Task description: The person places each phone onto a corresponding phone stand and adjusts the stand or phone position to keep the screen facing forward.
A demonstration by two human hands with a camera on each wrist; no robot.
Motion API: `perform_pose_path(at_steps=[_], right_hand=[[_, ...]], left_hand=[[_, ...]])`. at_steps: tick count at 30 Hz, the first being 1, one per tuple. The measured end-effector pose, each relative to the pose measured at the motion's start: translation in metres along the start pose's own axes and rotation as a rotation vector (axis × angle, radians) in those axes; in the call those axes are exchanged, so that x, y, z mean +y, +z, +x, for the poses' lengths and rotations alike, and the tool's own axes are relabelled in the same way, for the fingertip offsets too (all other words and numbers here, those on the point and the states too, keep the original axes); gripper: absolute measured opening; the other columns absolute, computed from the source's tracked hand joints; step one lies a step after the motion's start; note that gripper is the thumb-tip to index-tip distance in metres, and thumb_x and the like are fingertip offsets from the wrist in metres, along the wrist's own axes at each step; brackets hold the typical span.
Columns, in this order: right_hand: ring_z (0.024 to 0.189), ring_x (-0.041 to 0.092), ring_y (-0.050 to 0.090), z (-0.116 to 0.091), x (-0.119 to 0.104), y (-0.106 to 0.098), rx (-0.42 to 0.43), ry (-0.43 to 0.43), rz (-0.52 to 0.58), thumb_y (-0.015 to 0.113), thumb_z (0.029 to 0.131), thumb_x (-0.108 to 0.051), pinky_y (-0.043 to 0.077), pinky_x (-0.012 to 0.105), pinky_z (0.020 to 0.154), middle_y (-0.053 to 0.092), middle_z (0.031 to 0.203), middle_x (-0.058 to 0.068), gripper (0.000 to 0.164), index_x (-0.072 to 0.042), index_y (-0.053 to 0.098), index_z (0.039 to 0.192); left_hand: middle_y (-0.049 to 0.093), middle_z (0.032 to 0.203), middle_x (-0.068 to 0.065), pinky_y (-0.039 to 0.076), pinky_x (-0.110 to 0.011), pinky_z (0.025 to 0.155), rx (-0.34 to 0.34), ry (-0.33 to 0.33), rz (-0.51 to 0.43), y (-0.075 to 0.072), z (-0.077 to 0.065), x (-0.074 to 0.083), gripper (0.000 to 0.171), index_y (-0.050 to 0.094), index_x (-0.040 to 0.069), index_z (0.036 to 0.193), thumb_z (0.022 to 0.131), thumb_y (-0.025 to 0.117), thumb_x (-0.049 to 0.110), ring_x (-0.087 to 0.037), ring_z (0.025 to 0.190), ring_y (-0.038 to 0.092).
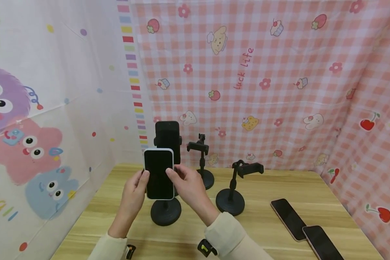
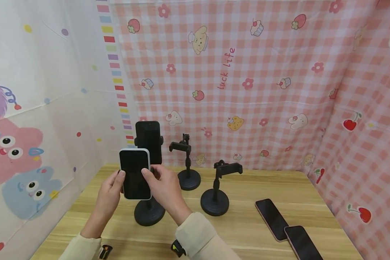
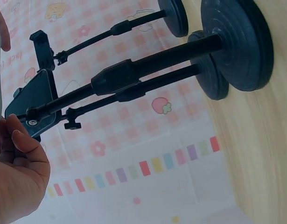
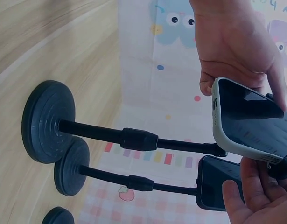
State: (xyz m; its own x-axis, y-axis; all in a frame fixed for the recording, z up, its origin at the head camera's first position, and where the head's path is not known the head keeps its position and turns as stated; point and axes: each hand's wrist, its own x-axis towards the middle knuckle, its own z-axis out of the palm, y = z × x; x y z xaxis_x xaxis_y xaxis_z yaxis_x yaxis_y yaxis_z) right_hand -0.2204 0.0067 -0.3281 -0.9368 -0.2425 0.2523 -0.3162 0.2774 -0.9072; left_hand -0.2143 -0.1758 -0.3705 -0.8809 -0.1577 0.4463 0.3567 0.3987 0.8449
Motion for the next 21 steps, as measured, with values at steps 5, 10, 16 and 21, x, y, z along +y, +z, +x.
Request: perform_pose_path(at_steps=[5, 10, 16, 21], right_hand=[[0.105, 0.021, 0.06, -0.003, 0.001, -0.004, -0.008, 0.002, -0.016, 0.056, 0.092, -0.048, 0.05, 0.049, 0.093, 0.066, 0.122, 0.011, 0.053, -0.01, 0.059, 0.13], [0.108, 0.021, 0.059, -0.005, 0.006, -0.008, -0.01, -0.015, -0.016, 0.056, 0.093, -0.045, 0.049, 0.049, 0.094, 0.066, 0.123, 0.01, 0.051, -0.011, 0.059, 0.13], [0.107, 0.02, 0.06, -0.01, 0.018, -0.015, -0.024, 0.001, 0.002, 0.058, 0.091, -0.047, 0.049, 0.05, 0.093, 0.068, 0.118, 0.009, 0.051, -0.013, 0.06, 0.129], [0.108, 0.022, 0.06, -0.017, 0.03, -0.022, -0.034, 0.026, -0.003, 0.058, 0.091, -0.046, 0.049, 0.051, 0.093, 0.068, 0.118, 0.011, 0.05, -0.01, 0.062, 0.126]], left_hand=[[0.05, 0.071, -0.009, 0.04, -0.025, 0.049, 0.026, -0.012, 0.019, 0.001, -0.006, -0.003, 0.033, 0.059, -0.001, 0.088, 0.102, 0.044, 0.025, -0.015, 0.058, 0.046], [0.051, 0.07, -0.008, 0.04, -0.026, 0.052, 0.051, 0.013, 0.033, 0.002, -0.011, -0.01, 0.031, 0.058, -0.001, 0.083, 0.102, 0.045, 0.02, -0.014, 0.058, 0.045], [0.056, 0.072, -0.008, 0.042, -0.026, 0.057, 0.057, -0.018, 0.052, 0.002, -0.02, -0.022, 0.033, 0.058, 0.001, 0.08, 0.102, 0.044, 0.021, -0.014, 0.063, 0.048], [0.058, 0.073, -0.009, 0.043, -0.025, 0.057, 0.04, -0.061, 0.076, 0.002, -0.028, -0.03, 0.026, 0.06, 0.0, 0.085, 0.101, 0.048, 0.017, -0.013, 0.066, 0.052]])
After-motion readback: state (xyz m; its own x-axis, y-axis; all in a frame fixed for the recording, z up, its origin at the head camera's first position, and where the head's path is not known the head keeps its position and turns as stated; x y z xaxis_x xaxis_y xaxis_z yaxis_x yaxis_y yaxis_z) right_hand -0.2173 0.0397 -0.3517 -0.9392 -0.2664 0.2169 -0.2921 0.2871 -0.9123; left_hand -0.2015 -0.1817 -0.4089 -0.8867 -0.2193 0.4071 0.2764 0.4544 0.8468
